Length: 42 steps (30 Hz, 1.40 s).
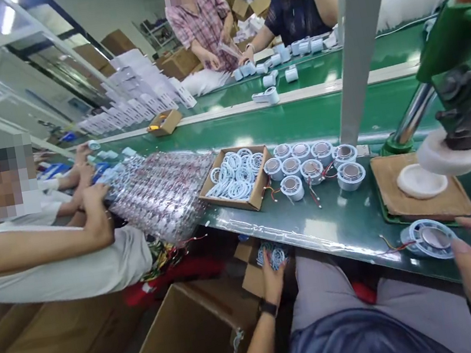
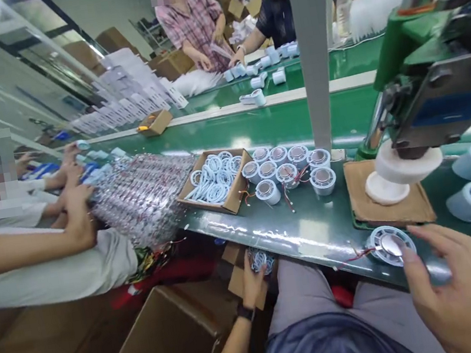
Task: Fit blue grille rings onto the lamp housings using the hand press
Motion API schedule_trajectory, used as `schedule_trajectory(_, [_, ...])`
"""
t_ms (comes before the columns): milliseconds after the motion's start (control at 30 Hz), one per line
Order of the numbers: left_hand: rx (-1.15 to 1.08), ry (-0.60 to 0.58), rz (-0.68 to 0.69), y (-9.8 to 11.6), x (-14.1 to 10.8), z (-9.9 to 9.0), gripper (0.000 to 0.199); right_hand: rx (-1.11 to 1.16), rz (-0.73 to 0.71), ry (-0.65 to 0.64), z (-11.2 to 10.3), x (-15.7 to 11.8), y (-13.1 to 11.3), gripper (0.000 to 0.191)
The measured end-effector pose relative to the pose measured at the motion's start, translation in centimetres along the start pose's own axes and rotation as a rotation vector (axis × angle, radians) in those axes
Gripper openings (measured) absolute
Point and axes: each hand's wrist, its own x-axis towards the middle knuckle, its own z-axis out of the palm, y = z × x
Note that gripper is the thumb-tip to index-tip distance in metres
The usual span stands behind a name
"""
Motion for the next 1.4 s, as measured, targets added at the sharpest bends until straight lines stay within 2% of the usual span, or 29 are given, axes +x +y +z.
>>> schedule_trajectory(67, [-0.005, 0.124, -0.04, -0.2, 2.5, 0.2, 0.038, -0.033, -0.15, 0.014, 1.1, 0.3, -0.1, 0.036])
schedule_trajectory(133, [-0.023, 0.263, -0.035, 0.5, 4.1, -0.5, 0.035, -0.015, -0.263, -0.019, 2.2, 0.3, 0.1, 0.035])
schedule_trajectory(200, [-0.044, 0.402, 0.009, 2.0, 4.7, -2.2, 0.034, 0.04, -0.309, -0.045, 3.0, 0.2, 0.5, 0.031])
schedule_trajectory(300, [-0.041, 0.531, 0.128, 5.6, 6.3, -6.3, 0.032, 0.12, -0.308, -0.043, 3.8, -0.2, 0.7, 0.024])
schedule_trajectory(367, [-0.001, 0.523, 0.21, 9.1, 8.9, -8.9, 0.029, 0.149, -0.317, -0.057, 4.2, -0.4, 0.4, 0.023])
schedule_trajectory(433, [0.064, 0.425, 0.255, 13.0, 12.9, -10.6, 0.027, 0.166, -0.349, -0.083, 4.6, -0.5, -0.1, 0.024])
schedule_trajectory(500, [0.131, 0.32, 0.252, 16.5, 17.3, -11.2, 0.027, 0.175, -0.379, -0.099, 4.9, -0.5, -0.3, 0.026])
schedule_trajectory(567, [0.176, 0.262, 0.223, 19.5, 20.7, -11.3, 0.032, 0.187, -0.384, -0.094, 5.0, -0.5, -0.3, 0.026])
schedule_trajectory(667, [0.217, 0.208, 0.193, 22.4, 22.5, -11.1, 0.035, 0.209, -0.367, -0.056, 5.0, -0.7, 0.2, 0.025])
schedule_trajectory(767, [0.22, 0.171, 0.203, 23.6, 20.9, -11.3, 0.03, 0.197, -0.369, -0.034, 5.0, -0.9, 0.5, 0.024])
schedule_trajectory(833, [0.185, 0.152, 0.23, 23.7, 18.4, -11.4, 0.025, 0.172, -0.395, -0.03, 5.2, -0.8, 0.4, 0.023])
schedule_trajectory(900, [0.112, 0.114, 0.266, 23.4, 14.9, -10.7, 0.033, 0.141, -0.417, -0.022, 5.5, -0.6, 0.2, 0.024])
schedule_trajectory(967, [0.01, 0.041, 0.295, 22.8, 10.5, -8.9, 0.045, 0.111, -0.422, -0.001, 5.4, -0.4, 0.0, 0.026])
schedule_trajectory(1067, [-0.151, -0.072, 0.293, 21.8, 3.8, -4.4, 0.064, 0.115, -0.377, 0.072, 4.6, -0.7, -0.7, 0.026])
schedule_trajectory(1133, [-0.364, -0.128, 0.233, 21.4, 0.3, -1.3, 0.064, 0.237, -0.276, 0.042, 3.7, -1.4, -1.6, 0.028])
schedule_trajectory(1233, [-0.597, -0.181, 0.157, 21.2, -3.2, 1.6, 0.052, 0.618, 0.006, -0.292, 2.3, -2.6, -4.3, 0.037])
schedule_trajectory(1300, [-0.62, -0.211, 0.162, 21.1, -4.6, 2.2, 0.046, 0.864, 0.235, -0.487, 1.7, -2.8, -6.2, 0.035])
schedule_trajectory(1400, [-0.612, -0.223, 0.158, 21.1, -6.0, 1.8, 0.045, 1.082, 0.477, -0.537, 1.4, -2.2, -8.1, 0.035])
